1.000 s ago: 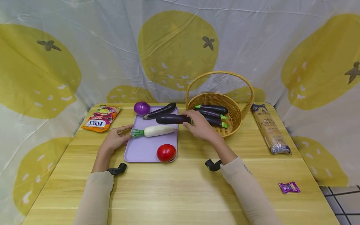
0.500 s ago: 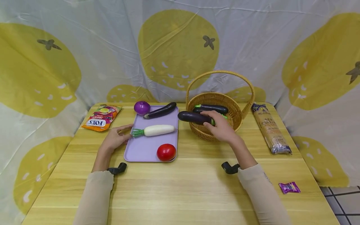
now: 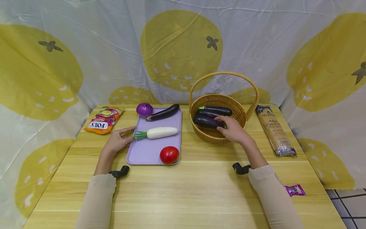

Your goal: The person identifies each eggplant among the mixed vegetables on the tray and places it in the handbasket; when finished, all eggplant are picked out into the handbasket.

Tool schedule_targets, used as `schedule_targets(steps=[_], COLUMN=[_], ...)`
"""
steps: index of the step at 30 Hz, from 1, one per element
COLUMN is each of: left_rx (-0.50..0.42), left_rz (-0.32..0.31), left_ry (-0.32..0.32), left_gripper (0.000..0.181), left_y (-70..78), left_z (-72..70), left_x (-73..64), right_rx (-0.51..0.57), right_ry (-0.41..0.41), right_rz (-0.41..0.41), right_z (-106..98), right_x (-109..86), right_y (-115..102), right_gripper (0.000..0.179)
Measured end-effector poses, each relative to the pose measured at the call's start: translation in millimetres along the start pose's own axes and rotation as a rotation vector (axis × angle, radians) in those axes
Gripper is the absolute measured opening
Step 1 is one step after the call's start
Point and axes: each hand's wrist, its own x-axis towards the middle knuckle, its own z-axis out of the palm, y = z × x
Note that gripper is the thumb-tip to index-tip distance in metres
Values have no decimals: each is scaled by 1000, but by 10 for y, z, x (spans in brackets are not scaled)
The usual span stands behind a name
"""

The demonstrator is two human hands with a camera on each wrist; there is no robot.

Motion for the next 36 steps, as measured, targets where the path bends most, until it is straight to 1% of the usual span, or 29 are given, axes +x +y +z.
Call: schedule_targets(steps=[4,8,11,17,23,26,31,36], left_rx=[-4,-7,-4,17,20,26,31,23], left_rz=[1,-3,-1,13,14,8,5,6], left_ry=[2,11,12,15,6,13,14,11], left_gripper=[57,57,57,56,52,51,51,51], left_y=[-4,-9,-8,-1,-18,-17,-14,-6], left_z=[5,23,34,29,17,23,24,22], left_x=[5,7,6,6,15,17,19,20], right_rx=[-36,-21,-10,-3,56,103,191,265], right_ry=[-45,-83,-86,-35,26,52,79,78], right_rz=[-1,11,20,21,13,8,-17,-76], right_z=[27,34,32,46,65,72,88,120], right_x=[29,28,19,24,29,33,79,176], right_y=[18,-9,-28,-16,-28,-64,-189,-387], right_gripper=[44,42,42,44,46,47,46,43])
